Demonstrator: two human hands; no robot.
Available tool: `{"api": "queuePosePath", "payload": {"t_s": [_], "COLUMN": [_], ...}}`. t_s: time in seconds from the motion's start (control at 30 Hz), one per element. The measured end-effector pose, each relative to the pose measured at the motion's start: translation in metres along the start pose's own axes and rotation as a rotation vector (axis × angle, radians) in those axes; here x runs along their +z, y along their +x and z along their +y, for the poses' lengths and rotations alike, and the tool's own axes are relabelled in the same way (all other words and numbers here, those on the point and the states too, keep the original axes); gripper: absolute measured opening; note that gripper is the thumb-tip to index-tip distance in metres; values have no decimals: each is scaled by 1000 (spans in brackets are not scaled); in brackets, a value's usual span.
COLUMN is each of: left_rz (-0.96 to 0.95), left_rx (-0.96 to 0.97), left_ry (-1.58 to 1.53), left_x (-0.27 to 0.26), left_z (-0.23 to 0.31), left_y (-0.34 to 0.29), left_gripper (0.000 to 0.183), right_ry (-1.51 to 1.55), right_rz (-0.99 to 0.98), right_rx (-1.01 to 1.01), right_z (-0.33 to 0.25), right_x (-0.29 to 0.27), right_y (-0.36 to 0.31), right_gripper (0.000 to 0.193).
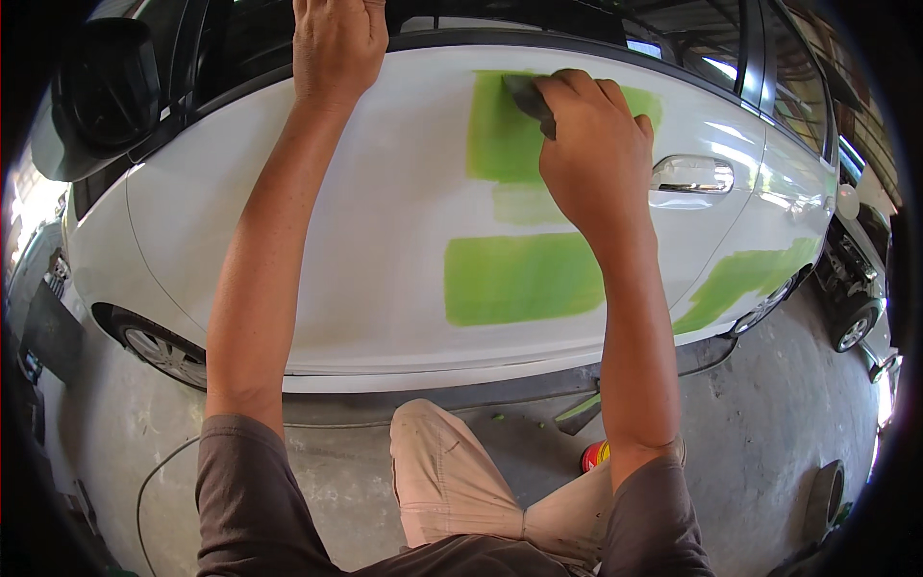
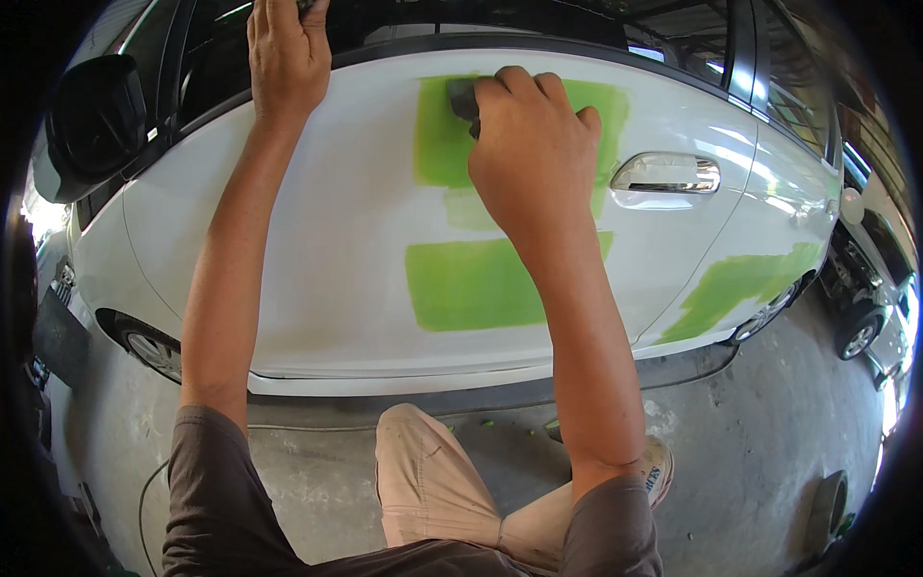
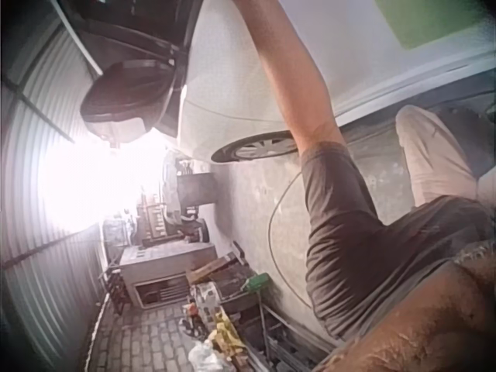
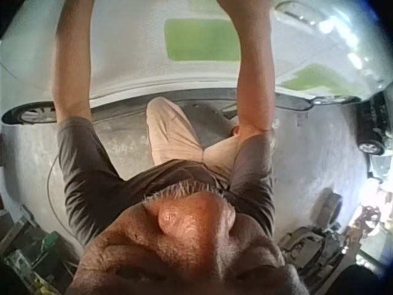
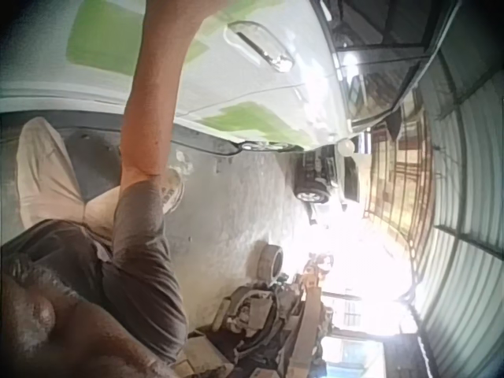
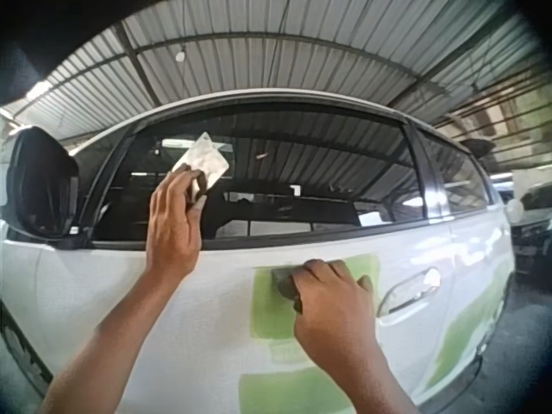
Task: Sanding and smoothing green body filler on a white car door using hand tools.
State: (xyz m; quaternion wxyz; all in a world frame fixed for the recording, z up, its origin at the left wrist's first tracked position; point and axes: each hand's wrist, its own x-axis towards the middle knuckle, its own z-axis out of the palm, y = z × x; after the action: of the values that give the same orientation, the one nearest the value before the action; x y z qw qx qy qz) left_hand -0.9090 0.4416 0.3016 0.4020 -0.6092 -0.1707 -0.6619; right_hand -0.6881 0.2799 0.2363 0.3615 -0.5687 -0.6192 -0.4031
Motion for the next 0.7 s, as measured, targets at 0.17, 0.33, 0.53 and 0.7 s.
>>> {"api": "queuePosePath", "payload": {"t_s": [0.17, 0.33, 0.53, 0.7], "left_rz": [-10, -17, -30, -28], "left_rx": [-33, -7, -39, -31], "left_ry": [-8, 14, 17, 21], "left_x": [-2, 1, -2, -2], "left_z": [-3, -3, -5, -5], "left_y": [-3, -5, -6, -3], "left_gripper": [40, 39, 39, 40], "right_ry": [15, 16, 46, 25], "right_rz": [-165, -110, -204, 138], "right_rx": [-45, -26, 44, 32], "right_z": [-14, -19, -9, 27], "right_x": [-16, -5, -24, 4], "right_y": [-39, -93, -84, -33], "right_gripper": [29, 46, 51, 44]}}
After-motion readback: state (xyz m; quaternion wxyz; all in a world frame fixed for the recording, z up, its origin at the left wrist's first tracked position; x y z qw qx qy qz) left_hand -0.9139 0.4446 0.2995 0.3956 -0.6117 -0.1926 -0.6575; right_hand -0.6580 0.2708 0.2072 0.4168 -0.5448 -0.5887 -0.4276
